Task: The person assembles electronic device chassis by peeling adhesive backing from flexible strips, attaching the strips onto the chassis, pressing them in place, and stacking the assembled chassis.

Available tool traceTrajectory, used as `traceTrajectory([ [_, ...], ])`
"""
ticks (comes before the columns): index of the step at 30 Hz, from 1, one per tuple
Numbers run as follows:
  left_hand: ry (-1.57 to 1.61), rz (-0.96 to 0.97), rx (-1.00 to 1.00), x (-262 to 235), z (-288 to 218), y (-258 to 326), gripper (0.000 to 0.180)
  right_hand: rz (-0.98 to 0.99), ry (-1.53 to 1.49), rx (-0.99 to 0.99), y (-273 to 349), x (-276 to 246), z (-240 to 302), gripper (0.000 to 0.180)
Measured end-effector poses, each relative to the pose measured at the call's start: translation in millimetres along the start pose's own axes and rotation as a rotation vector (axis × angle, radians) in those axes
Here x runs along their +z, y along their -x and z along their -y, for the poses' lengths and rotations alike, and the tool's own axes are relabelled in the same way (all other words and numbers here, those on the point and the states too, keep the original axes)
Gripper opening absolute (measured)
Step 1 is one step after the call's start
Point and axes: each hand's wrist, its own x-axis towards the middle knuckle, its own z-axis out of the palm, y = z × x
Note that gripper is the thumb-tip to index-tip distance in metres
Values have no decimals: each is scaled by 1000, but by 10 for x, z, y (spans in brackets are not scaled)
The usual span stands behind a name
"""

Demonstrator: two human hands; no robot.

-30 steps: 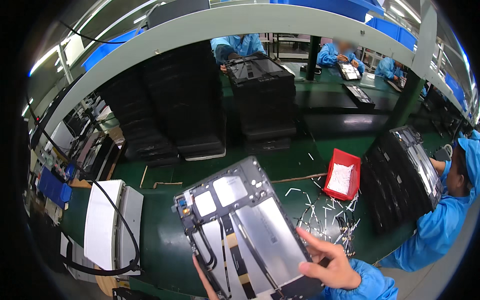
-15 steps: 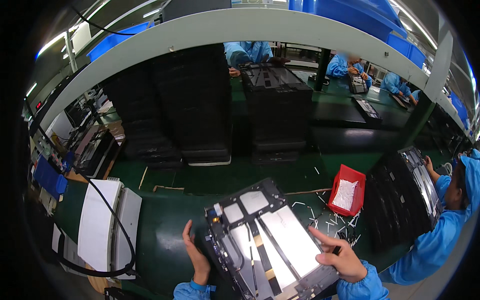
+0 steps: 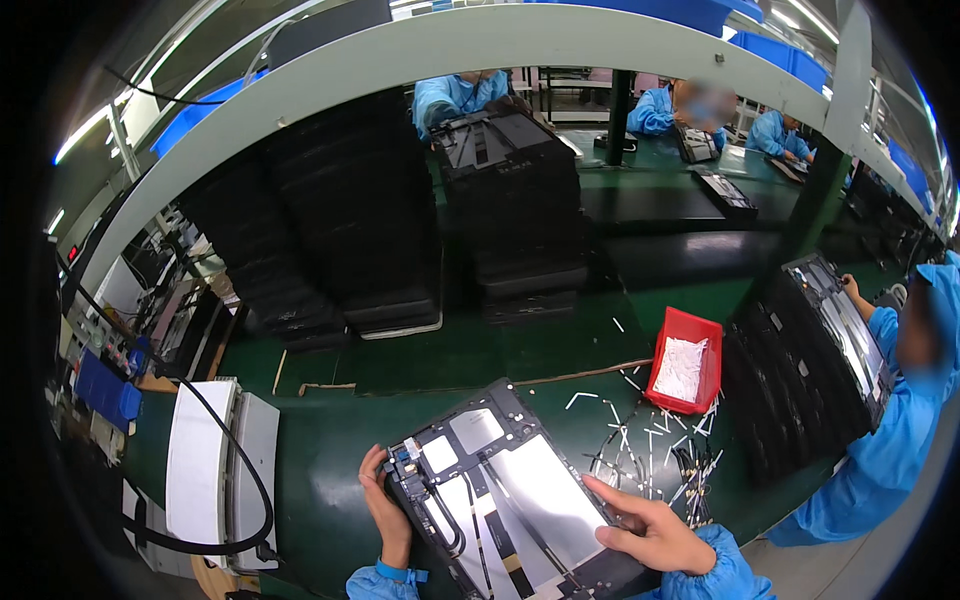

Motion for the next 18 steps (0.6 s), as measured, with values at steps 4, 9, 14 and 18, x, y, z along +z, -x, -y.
traceTrajectory([
  [4,13,10,12,20,56,13,57,14,-35,-24,14,-38,-119,61],
  [9,49,4,-5,32,97,22,57,4,-105,0,35,0,-8,61],
  [14,97,8,-78,18,133,13,57,21,-135,-22,80,-80,72,61],
  [18,65,-2,-56,1,34,16,57,-126,-291,-75,-98,-212,174,70],
])
